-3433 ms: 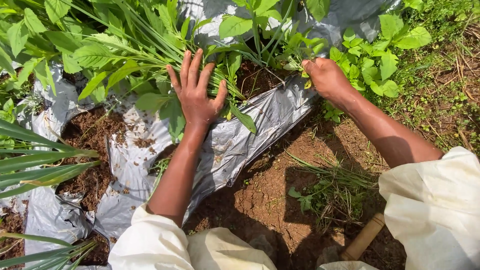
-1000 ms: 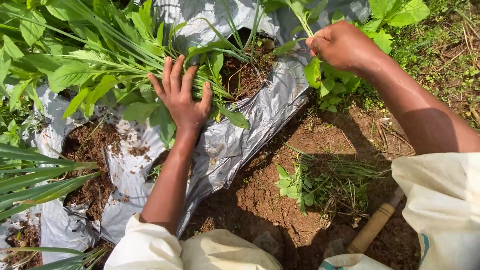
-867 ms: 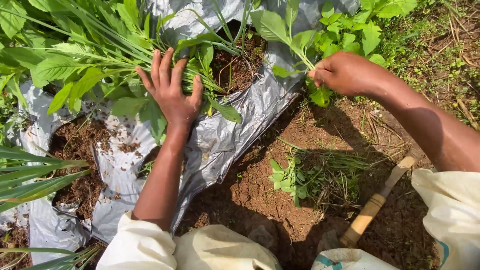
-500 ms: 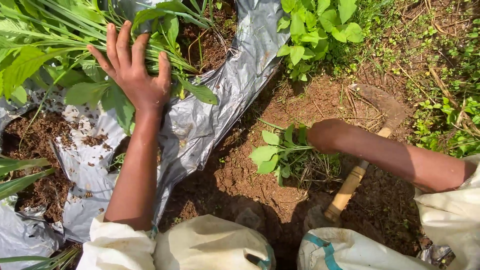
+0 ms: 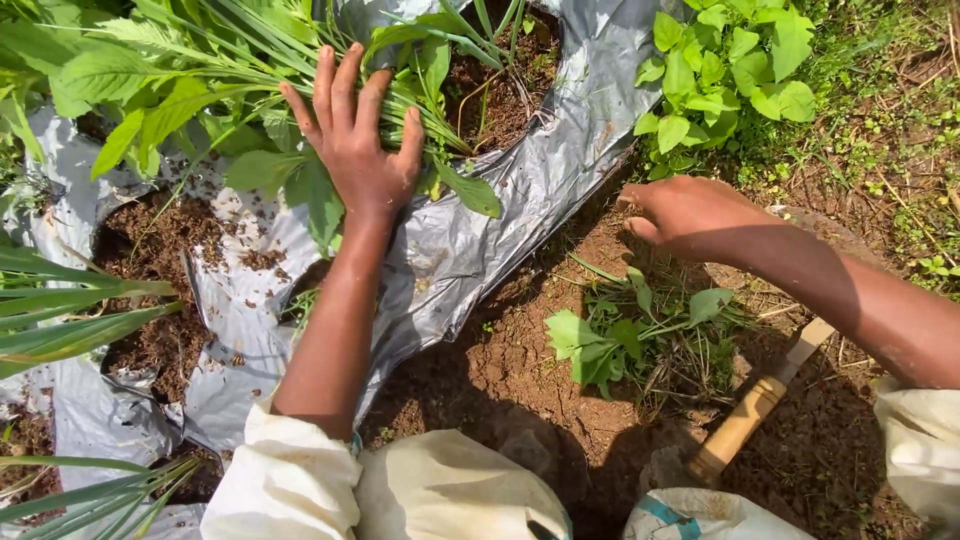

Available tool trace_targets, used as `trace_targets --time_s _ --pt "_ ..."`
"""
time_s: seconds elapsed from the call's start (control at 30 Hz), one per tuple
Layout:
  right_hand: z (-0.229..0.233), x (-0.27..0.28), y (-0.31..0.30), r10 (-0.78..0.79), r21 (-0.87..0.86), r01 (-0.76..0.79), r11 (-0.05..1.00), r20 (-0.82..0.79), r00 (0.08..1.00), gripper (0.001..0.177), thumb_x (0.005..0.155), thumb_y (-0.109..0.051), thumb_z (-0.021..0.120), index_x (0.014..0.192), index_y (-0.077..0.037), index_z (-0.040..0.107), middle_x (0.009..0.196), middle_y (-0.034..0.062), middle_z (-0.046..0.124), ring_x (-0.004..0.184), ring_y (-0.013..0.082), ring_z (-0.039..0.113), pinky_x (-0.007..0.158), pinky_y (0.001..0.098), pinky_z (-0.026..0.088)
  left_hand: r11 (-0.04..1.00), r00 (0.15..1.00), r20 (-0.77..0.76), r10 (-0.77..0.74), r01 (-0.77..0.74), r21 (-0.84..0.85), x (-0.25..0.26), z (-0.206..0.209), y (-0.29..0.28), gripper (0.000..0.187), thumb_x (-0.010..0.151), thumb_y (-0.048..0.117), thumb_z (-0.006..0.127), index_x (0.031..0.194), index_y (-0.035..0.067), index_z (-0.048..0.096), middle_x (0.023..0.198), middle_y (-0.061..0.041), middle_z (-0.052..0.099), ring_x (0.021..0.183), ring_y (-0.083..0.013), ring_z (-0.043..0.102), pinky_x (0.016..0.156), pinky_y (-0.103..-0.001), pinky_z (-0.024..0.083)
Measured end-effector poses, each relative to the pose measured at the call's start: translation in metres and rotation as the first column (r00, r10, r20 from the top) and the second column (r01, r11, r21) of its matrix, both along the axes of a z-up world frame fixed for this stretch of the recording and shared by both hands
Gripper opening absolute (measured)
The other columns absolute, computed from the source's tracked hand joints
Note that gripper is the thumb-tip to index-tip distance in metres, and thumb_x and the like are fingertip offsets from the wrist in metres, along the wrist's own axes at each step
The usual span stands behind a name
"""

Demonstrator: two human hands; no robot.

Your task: The person pulls weeds by hand from a garden bed covered with plastic sheeting and places them on the ground. Later, the person uses a hoe to scrape and remove weeds from the soil between the rows of plants.

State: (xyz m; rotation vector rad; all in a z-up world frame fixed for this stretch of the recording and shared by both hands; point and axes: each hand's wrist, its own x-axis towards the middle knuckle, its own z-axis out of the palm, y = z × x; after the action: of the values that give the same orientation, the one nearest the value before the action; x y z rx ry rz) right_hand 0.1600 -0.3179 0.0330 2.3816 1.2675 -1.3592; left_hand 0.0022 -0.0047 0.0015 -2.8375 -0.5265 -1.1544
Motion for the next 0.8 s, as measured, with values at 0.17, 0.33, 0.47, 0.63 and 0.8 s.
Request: trace_targets --time_s 0.17,0.33,0.47,0.63,0.8 --pt "0.017 0.012 0.015 -0.178 0.147 0.172 0.974 0.026 0.984 0.042 0.109 -0.027 0.053 0.150 -0.018 0.050 0.064 0.0118 0.065 0.047 0.0159 0.048 0.048 0.0259 0.045 1.000 1.000 -0.016 0.009 -0.009 -0.007 0.000 -0.005 0.005 0.035 0.097 0.040 0.067 0.120 0.014 0.075 0.153 -0.007 0.052 0.150 -0.0272 0.036 0.126 -0.061 -0.002" --pt "0.008 0.016 0.019 -0.244 0.391 0.218 0.894 0.017 0.970 0.032 0.109 -0.020 0.053 0.138 -0.007 0.057 0.075 0.0145 0.065 0.053 0.0195 0.055 0.047 0.0301 0.049 1.000 1.000 -0.028 0.004 -0.005 -0.029 -0.001 -0.001 0.002 0.036 0.098 0.039 0.067 0.121 0.013 0.075 0.153 -0.007 0.051 0.150 -0.0266 0.036 0.126 -0.061 -0.001" --pt "-0.023 0.037 0.025 -0.320 0.775 -0.002 0.632 0.264 0.910 0.036 0.106 -0.026 0.070 0.131 -0.002 0.057 0.091 0.0101 0.062 0.070 0.0239 0.060 0.057 0.0410 0.056 0.999 1.000 -0.015 -0.021 0.021 -0.043 -0.002 0.003 -0.002 0.034 0.098 0.034 0.070 0.122 0.011 0.076 0.152 -0.008 0.052 0.149 -0.0276 0.036 0.125 -0.062 0.000" --pt "-0.015 0.047 0.073 -0.291 0.700 -0.356 0.619 0.626 0.724 0.071 0.100 -0.052 0.074 0.149 -0.010 0.045 0.107 0.0162 0.048 0.091 0.0294 0.048 0.065 0.0429 0.052 0.999 1.000 -0.009 -0.009 0.009 -0.036 -0.001 -0.001 0.000 0.035 0.097 0.036 0.071 0.121 0.012 0.075 0.153 -0.007 0.052 0.150 -0.0271 0.036 0.126 -0.061 0.001" --pt "-0.037 0.047 0.122 -0.251 0.576 -0.432 0.694 0.756 0.605 0.064 0.101 -0.059 0.065 0.146 -0.019 0.045 0.091 0.0121 0.054 0.077 0.0268 0.050 0.065 0.0396 0.042 1.000 1.000 -0.009 -0.012 0.011 -0.029 -0.002 0.001 0.000 0.034 0.097 0.036 0.069 0.121 0.012 0.076 0.152 -0.008 0.053 0.149 -0.0276 0.037 0.126 -0.062 0.001"
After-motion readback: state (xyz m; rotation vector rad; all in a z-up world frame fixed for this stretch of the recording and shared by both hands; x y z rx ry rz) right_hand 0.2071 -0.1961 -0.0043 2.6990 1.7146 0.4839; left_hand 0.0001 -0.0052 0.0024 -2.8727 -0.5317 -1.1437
